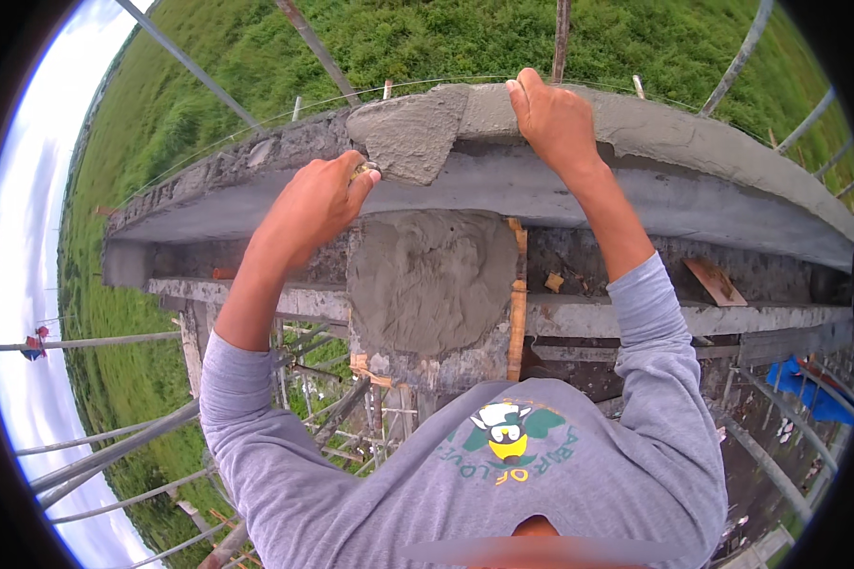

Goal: The person scoops wet cement from a wooden board and spreads it onto a curved concrete beam using a trowel. They repeatedly smooth and level the surface along the beam's edge while standing on scaffolding.

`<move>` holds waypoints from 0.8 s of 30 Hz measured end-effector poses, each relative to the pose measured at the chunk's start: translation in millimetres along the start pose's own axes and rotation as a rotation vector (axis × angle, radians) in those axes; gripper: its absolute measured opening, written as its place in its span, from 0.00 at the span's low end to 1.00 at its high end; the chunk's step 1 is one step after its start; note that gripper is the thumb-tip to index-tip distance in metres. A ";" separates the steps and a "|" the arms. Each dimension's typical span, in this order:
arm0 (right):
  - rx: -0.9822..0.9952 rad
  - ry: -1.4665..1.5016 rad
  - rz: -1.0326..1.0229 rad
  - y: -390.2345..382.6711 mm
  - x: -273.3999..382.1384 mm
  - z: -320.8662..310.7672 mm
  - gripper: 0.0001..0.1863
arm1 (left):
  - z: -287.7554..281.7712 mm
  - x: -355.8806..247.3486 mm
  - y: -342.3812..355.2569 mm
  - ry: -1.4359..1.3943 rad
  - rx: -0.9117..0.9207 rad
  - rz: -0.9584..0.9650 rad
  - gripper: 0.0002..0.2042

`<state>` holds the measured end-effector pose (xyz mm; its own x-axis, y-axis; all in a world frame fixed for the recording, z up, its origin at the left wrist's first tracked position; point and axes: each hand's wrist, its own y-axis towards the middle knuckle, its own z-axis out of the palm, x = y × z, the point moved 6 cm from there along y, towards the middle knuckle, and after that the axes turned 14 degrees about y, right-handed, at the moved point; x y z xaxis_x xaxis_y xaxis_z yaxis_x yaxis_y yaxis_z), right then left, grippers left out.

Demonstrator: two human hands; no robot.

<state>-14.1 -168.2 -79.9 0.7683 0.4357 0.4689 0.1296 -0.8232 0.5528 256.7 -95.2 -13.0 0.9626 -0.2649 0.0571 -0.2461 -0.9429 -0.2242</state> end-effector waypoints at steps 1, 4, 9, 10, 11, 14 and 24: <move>0.010 0.007 0.010 0.3 -0.5 0.3 0.16 | 0.5 7.9 1.7 -0.009 0.023 -0.034 0.21; -0.013 0.011 -0.024 0.3 1.5 -0.5 0.16 | 2.0 34.6 0.0 -0.034 -0.001 -0.065 0.23; -0.039 0.004 -0.045 -0.4 3.7 -1.7 0.16 | -2.7 78.3 -16.7 -0.033 -0.110 -0.140 0.22; -0.040 -0.006 -0.045 -0.6 4.1 -2.2 0.16 | -5.0 85.5 -22.0 -0.044 -0.124 -0.202 0.20; -0.026 -0.001 -0.034 -0.5 3.7 -1.8 0.16 | -1.6 95.5 -25.2 -0.060 0.002 -0.312 0.20; -0.004 -0.008 -0.013 -0.4 2.9 -1.3 0.16 | 7.5 96.0 -42.4 -0.196 0.031 -0.438 0.20; 0.035 0.008 -0.050 2.0 0.6 -3.7 0.16 | 228.5 -10.9 -35.1 -1.135 -0.603 -0.481 0.19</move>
<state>-15.6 -168.2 -76.0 0.7555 0.4793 0.4467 0.1895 -0.8124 0.5514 280.8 -13.1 -228.0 0.4580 0.1442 -0.8772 0.4053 -0.9121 0.0617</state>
